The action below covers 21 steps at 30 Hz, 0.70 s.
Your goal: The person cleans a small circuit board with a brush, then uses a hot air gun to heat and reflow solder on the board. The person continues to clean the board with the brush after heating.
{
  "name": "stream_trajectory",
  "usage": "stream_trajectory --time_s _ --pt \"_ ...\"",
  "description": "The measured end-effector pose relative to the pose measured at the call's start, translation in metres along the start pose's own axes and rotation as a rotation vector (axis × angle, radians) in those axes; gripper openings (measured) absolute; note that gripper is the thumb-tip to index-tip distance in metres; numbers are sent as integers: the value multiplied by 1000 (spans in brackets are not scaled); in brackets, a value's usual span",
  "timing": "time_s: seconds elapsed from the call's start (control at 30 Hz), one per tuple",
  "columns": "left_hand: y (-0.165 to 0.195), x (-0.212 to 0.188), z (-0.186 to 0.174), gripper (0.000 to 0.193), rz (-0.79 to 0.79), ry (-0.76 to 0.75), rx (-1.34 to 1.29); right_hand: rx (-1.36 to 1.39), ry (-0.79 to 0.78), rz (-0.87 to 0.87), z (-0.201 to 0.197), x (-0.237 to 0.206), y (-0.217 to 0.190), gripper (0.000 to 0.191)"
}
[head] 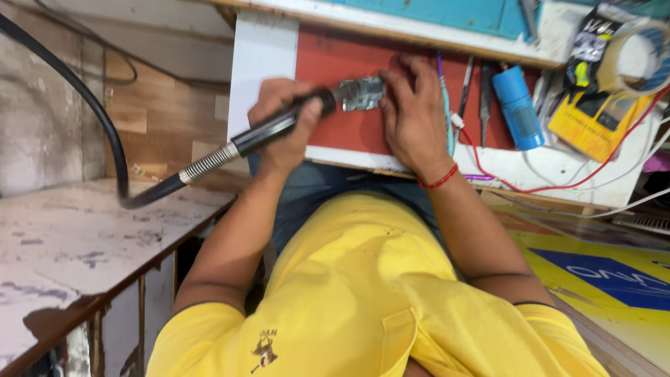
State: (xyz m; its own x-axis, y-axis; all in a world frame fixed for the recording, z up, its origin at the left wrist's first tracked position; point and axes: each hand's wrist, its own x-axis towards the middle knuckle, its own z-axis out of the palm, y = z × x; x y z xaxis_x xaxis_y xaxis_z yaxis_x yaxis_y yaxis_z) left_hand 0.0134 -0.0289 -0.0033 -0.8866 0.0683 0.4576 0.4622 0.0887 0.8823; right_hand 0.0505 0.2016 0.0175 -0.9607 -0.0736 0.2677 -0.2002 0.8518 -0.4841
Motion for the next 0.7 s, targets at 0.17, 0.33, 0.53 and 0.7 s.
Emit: stream_trajectory --time_s 0.17,0.33,0.53,0.7 --pt "-9 -6 0 26 93 -99 -5 9 4 7 5 -7 5 41" --pt "-15 -8 0 30 98 -79 -68 -5 -4 -9 5 -8 7 43" --pt "-13 -5 -1 30 -50 9 -33 10 -9 -10 5 -9 9 43" --pt "-11 -5 2 33 -9 -9 -92 -4 -10 -29 5 -7 9 42"
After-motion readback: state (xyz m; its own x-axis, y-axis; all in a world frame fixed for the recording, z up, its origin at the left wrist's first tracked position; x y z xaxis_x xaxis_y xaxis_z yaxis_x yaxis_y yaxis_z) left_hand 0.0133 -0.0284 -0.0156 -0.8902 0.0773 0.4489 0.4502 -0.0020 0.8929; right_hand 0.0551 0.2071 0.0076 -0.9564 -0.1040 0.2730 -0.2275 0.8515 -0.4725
